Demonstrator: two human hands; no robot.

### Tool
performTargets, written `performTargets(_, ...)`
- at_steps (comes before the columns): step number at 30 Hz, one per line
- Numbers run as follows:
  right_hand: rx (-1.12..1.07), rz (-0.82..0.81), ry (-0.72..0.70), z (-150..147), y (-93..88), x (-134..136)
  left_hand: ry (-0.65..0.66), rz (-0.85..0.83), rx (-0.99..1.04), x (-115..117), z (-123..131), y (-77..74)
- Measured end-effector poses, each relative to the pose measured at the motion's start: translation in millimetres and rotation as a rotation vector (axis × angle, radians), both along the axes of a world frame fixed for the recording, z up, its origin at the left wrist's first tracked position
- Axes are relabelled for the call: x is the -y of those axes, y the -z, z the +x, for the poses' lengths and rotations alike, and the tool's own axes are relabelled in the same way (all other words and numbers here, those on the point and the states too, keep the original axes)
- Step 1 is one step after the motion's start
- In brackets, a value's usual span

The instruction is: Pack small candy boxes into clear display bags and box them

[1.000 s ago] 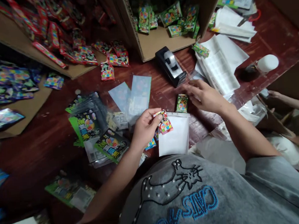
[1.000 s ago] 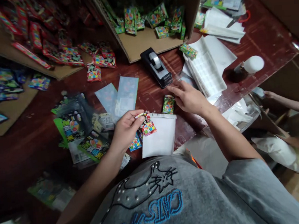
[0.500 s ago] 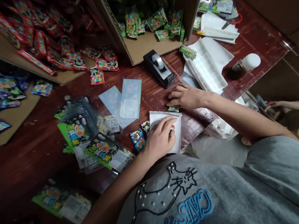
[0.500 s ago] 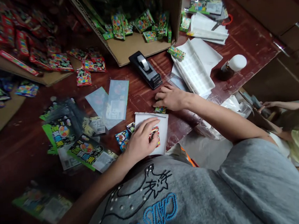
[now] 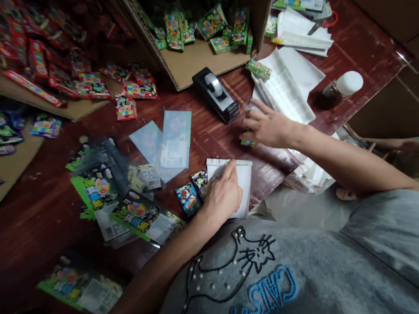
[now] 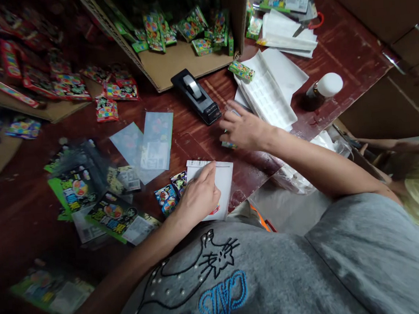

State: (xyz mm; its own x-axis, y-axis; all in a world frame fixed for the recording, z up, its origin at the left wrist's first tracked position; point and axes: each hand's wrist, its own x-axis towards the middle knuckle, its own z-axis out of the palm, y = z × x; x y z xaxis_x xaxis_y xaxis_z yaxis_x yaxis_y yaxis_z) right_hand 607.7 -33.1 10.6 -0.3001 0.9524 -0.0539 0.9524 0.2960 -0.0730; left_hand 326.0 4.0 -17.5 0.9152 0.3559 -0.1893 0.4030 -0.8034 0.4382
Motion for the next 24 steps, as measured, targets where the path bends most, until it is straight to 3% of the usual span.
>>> performTargets(2,-0.029,0.098,0.037,13.1,-9.0,9.0,-0.005,0.013,-0.008,0.5,12.8,-3.5)
performTargets(6,-0.099,0.215,0.105,27.2,-35.7,25.2,-0.020,-0.008,0.061,-3.6,63.5,-6.7)
performTargets(9,-0.365,0.309,0.213,24.3,-44.3,44.4,-0.058,-0.074,0.207,-10.1,82.0,-12.1)
performTargets(12,-0.741,0.360,0.343,3.6,-27.4,70.3,-0.122,-0.113,0.519,-21.2,54.7,-15.3)
performTargets(15,-0.920,0.386,0.456,-41.6,9.4,84.3,-0.270,-0.187,0.691,-37.4,9.8,-5.3)
performTargets(17,-0.838,0.478,0.532,-78.0,34.6,81.8,-0.334,-0.224,0.704,-46.0,-9.5,8.2)
performTargets(20,-0.541,0.507,0.636,-117.3,55.5,72.5,-0.287,-0.156,0.683,-55.2,-19.6,23.9)
performTargets(22,-0.390,0.361,0.623,-122.3,52.6,71.7,-0.250,-0.050,0.650,-62.3,-27.7,20.7)
performTargets(24,-0.353,0.212,0.525,-110.8,39.2,75.5,-0.239,0.053,0.570,-71.3,-48.2,5.0)
